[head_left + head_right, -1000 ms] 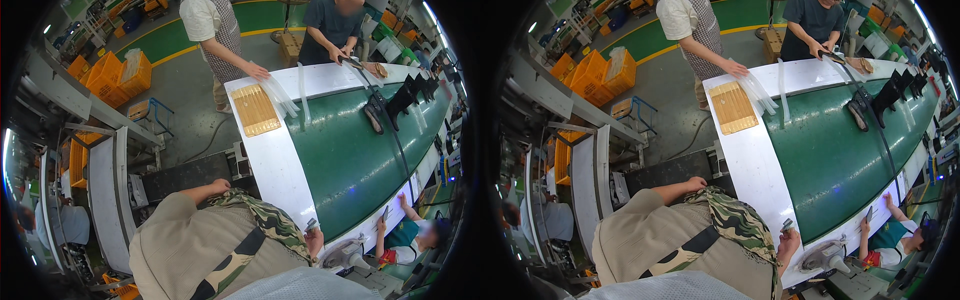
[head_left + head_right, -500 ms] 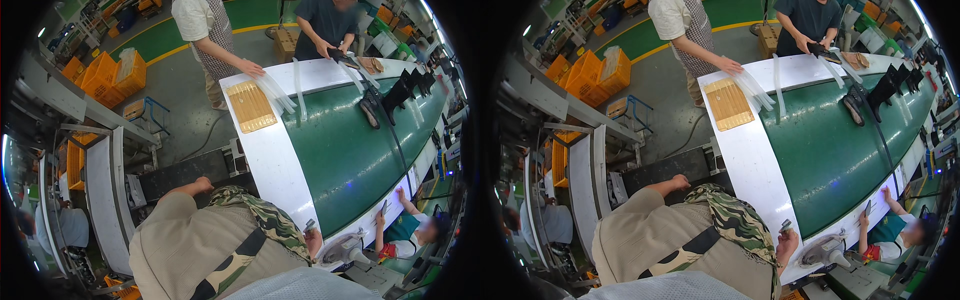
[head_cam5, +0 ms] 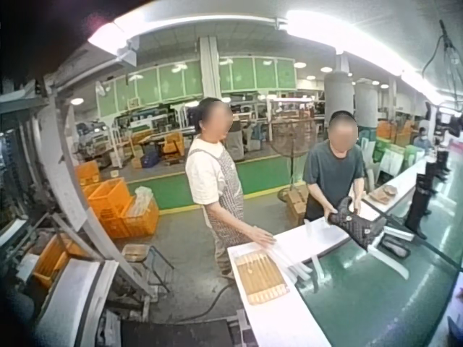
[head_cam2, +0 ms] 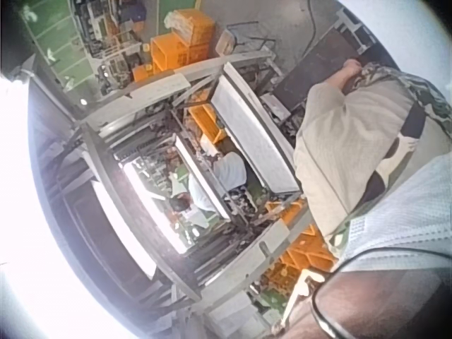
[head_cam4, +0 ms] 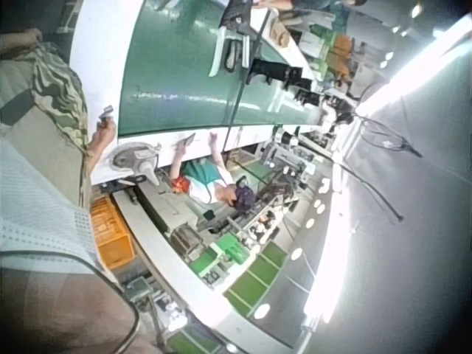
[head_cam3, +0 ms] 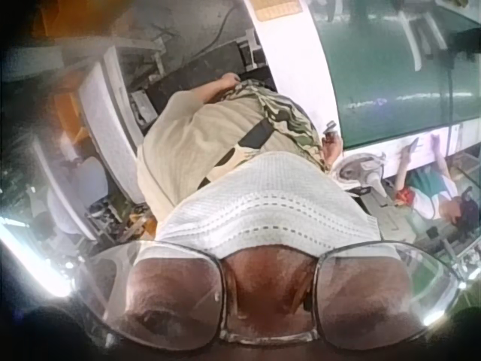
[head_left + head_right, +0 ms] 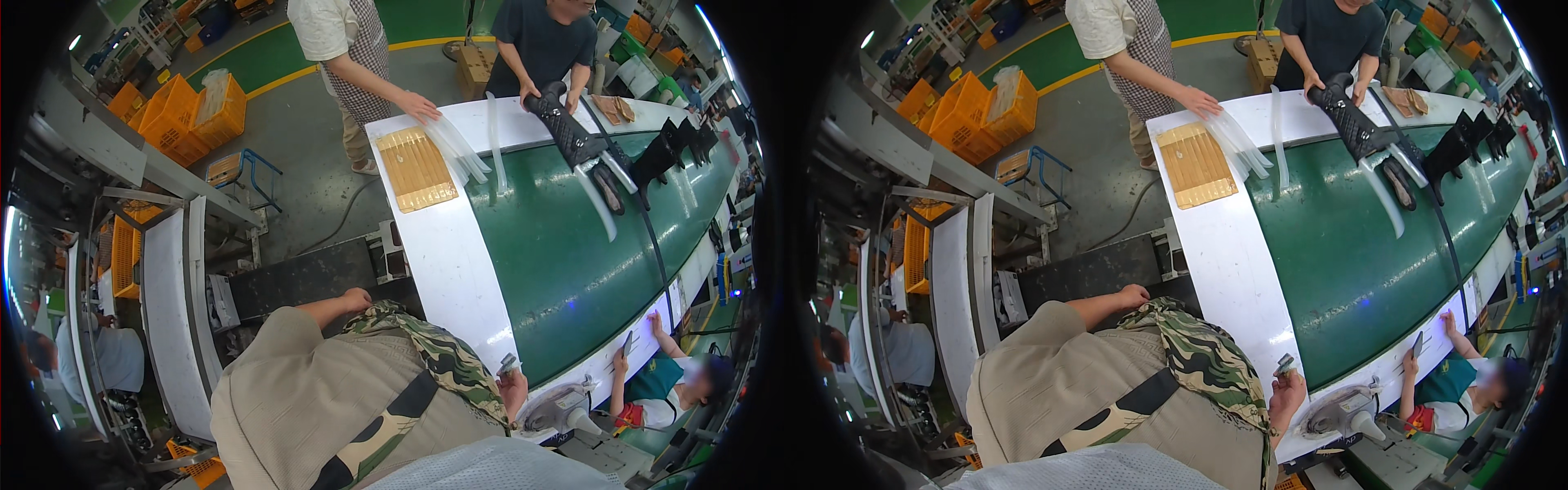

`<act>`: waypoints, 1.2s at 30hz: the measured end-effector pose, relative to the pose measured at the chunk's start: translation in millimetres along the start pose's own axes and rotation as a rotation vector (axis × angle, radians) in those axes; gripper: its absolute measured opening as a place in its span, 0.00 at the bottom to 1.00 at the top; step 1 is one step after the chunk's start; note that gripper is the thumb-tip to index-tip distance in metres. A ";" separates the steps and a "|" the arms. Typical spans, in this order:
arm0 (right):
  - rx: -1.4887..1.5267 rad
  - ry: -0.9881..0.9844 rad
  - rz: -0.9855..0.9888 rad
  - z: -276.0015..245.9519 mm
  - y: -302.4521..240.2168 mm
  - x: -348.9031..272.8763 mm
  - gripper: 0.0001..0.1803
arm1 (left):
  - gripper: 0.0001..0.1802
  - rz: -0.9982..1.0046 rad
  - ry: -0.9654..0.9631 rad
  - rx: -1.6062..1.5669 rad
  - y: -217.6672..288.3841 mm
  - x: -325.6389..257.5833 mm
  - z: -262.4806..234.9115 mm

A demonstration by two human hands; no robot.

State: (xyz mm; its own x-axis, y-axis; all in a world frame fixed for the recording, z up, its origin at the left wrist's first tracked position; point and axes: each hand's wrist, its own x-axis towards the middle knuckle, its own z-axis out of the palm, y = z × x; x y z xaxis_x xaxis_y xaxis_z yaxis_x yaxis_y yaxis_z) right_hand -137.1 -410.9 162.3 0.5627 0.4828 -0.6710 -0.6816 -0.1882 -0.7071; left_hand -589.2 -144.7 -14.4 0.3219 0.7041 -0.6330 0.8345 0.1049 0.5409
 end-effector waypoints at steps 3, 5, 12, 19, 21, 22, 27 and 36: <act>0.003 0.036 -0.010 -9.2 4.5 2.3 0.07 | 0.20 -0.129 -0.200 0.034 3.0 8.6 -12.2; 0.004 -0.020 0.028 -16.4 5.7 14.9 0.07 | 0.19 -0.179 -0.120 -0.051 -6.2 1.9 -17.7; 0.092 0.152 0.011 -24.3 15.9 0.4 0.08 | 0.10 -0.140 -0.182 -0.380 61.7 19.8 -43.5; 0.175 0.256 0.004 -25.4 14.8 -14.2 0.08 | 0.15 0.090 -0.350 -0.046 208.3 74.3 -49.5; 0.219 0.274 -0.008 -32.7 24.8 -20.0 0.08 | 0.15 0.191 -0.421 0.028 237.3 83.8 -44.0; 0.237 0.311 0.006 -34.3 27.4 -21.7 0.09 | 0.15 0.213 -0.440 -0.015 252.7 85.6 -41.4; 0.346 0.393 -0.012 -34.7 40.3 -28.2 0.08 | 0.17 0.304 -0.526 -0.008 306.9 103.9 -22.1; 0.378 0.450 -0.011 -14.2 42.7 -36.0 0.08 | 0.18 0.245 -0.656 -0.023 323.7 130.5 5.4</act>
State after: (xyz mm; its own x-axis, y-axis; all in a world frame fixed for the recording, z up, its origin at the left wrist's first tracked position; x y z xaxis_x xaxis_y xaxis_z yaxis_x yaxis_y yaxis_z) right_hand -179.9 -448.5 153.1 0.6575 0.0572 -0.7513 -0.7477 0.1731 -0.6411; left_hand -274.7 -22.7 75.1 0.7089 0.1408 -0.6911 0.6962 0.0172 0.7177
